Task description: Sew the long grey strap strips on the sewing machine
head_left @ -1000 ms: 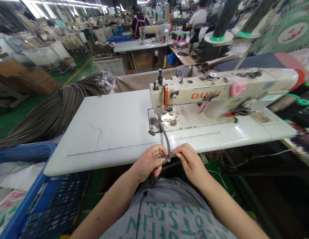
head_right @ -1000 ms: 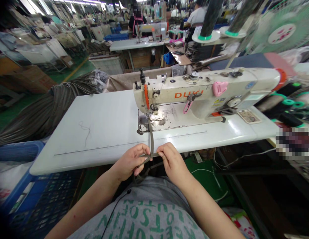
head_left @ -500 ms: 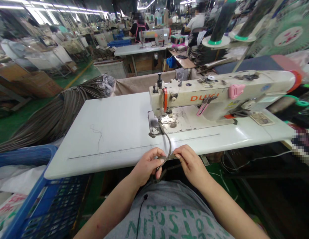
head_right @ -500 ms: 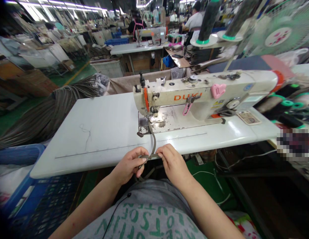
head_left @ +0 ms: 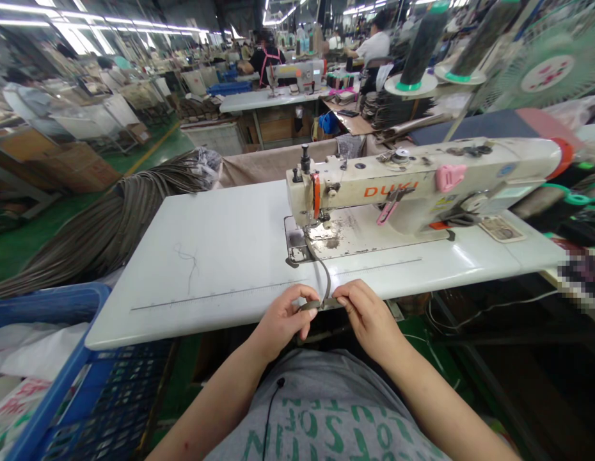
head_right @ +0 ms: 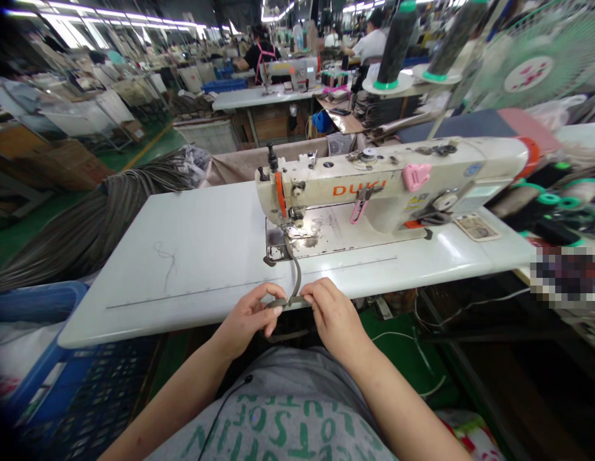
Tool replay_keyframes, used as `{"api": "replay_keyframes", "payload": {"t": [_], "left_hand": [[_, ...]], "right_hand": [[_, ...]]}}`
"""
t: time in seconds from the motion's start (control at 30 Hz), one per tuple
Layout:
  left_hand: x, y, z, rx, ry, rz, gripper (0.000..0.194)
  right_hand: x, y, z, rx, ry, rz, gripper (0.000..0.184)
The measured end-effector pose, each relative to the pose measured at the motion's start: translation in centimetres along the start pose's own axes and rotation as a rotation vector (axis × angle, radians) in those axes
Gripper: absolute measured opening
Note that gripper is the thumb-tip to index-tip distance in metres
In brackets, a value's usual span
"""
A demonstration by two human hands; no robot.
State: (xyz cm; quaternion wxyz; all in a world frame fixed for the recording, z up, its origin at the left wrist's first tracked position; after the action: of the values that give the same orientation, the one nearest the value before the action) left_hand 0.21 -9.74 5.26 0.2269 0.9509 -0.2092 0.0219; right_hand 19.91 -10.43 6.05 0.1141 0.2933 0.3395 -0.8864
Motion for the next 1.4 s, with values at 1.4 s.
{"api": "replay_keyframes", "payload": {"t": [1.4], "left_hand": [[-0.9,-0.6,0.4,-0.003,-0.079,-0.011,0.027]], "right_hand": [[0.0,-0.8,0.8,-0.064,0.066,0.013,0.017]]}}
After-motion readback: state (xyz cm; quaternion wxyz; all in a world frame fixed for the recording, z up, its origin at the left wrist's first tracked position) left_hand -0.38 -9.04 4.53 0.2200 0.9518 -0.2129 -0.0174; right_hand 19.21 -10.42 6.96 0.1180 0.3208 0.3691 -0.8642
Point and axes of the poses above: each hand's wrist, its own y-axis away from the middle knuckle, its own x-axis out of the palm, z = x × y, the point moved 3 cm from there along -y, towards the middle knuckle, and after that the axes turned 15 degrees about -x, right-handed, at the moved point
